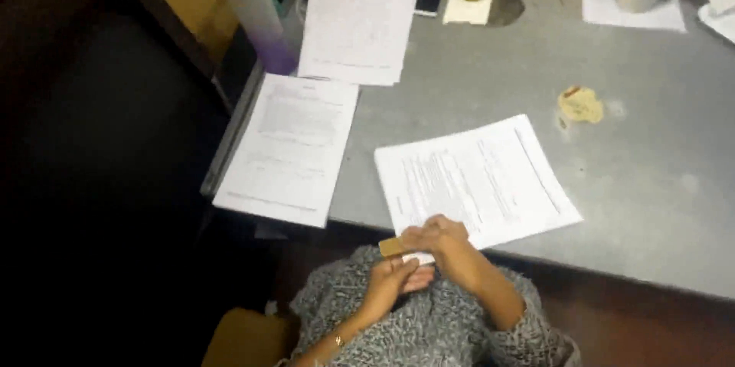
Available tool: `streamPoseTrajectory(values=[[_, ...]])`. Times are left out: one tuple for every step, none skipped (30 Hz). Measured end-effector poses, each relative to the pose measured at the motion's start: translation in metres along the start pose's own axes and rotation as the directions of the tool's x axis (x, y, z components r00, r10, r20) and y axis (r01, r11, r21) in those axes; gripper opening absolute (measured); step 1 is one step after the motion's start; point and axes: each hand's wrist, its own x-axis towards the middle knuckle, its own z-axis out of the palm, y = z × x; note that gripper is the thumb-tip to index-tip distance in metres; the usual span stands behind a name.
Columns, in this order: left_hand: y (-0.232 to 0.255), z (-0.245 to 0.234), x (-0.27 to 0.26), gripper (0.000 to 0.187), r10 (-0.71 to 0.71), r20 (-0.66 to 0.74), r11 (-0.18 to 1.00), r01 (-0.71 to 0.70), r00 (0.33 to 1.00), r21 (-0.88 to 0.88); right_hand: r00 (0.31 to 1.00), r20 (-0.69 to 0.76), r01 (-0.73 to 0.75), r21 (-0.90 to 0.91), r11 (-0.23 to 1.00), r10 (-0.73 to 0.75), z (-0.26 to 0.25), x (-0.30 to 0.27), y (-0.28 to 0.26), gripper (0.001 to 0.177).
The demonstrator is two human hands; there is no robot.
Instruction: Sorting and organizing stacks of printed documents on a desk
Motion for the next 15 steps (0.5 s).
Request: streamPoseTrajectory(values=[[0.002,0.001,-0.002,0.031,-0.037,-0.012,0.999,0.037,0.999,-0.008,0.991,0.047,-0.136,0.188,0.973,0.129,0.000,0.010,-0.005,0.021],[0.004,0.002,-0.003,0.028,-0.067,-0.021,0.998,0.067,0.998,-0.016,0.964,0.112,-0.266,0.356,0.896,0.242,-0.001,0.019,-0.009,0.022],[0.004,0.000,0.006,0.028,-0.057,-0.021,0.998,0.056,0.998,-0.018,0.966,0.110,-0.258,0.352,0.900,0.234,-0.021,0.040,-0.026,0.022],[0.000,-0.003,0.006,0.030,-0.039,0.018,0.999,0.039,0.999,-0.026,0.996,0.072,-0.059,0.215,0.975,0.044,-0.036,0.054,-0.044,0.025],[-0.005,-0.005,0.005,0.035,-0.021,0.056,0.999,0.023,0.998,-0.035,0.987,0.061,0.148,0.068,0.987,-0.152,-0.052,0.068,-0.062,0.029],[0.001,-0.006,0.004,0.035,-0.031,0.056,0.999,0.033,0.998,-0.030,0.988,0.059,0.141,0.076,0.987,-0.145,-0.059,0.082,-0.073,0.029],[0.006,-0.006,0.003,0.032,-0.030,0.038,1.000,0.030,0.999,0.001,0.994,0.088,-0.084,0.296,0.952,0.061,-0.068,0.095,-0.084,0.032],[0.013,-0.006,0.002,0.030,-0.026,0.029,0.999,0.025,0.999,0.040,0.956,0.150,-0.294,0.491,0.820,0.252,-0.077,0.107,-0.095,0.035],[0.000,-0.011,0.002,0.030,-0.034,0.035,0.998,0.033,0.999,0.053,0.956,0.140,-0.294,0.502,0.813,0.259,-0.040,0.132,-0.039,0.035],[-0.007,-0.014,0.012,0.037,-0.102,-0.027,0.992,0.100,0.994,-0.071,0.988,-0.027,-0.144,0.236,0.961,0.155,-0.012,0.155,0.019,0.027],[-0.014,-0.018,0.021,0.047,-0.178,-0.078,0.967,0.159,0.981,-0.197,0.988,-0.154,-0.018,-0.077,0.997,0.006,0.012,0.174,0.077,0.041],[-0.008,-0.014,0.024,0.047,-0.158,-0.070,0.969,0.141,0.985,-0.204,0.988,-0.157,-0.005,-0.096,0.995,-0.010,0.014,0.180,0.080,0.041],[-0.004,-0.012,0.027,0.048,-0.152,-0.079,0.973,0.135,0.985,-0.186,0.961,-0.275,-0.083,-0.164,0.983,0.036,0.017,0.185,0.083,0.037],[-0.004,-0.014,0.017,0.048,-0.173,-0.095,0.974,0.155,0.980,-0.167,0.919,-0.384,-0.183,-0.203,0.962,0.093,0.033,0.180,0.086,0.034],[-0.013,-0.013,0.016,0.048,-0.180,-0.095,0.972,0.162,0.979,-0.172,0.920,-0.378,-0.188,-0.204,0.961,0.100,0.016,0.154,0.046,0.034]])
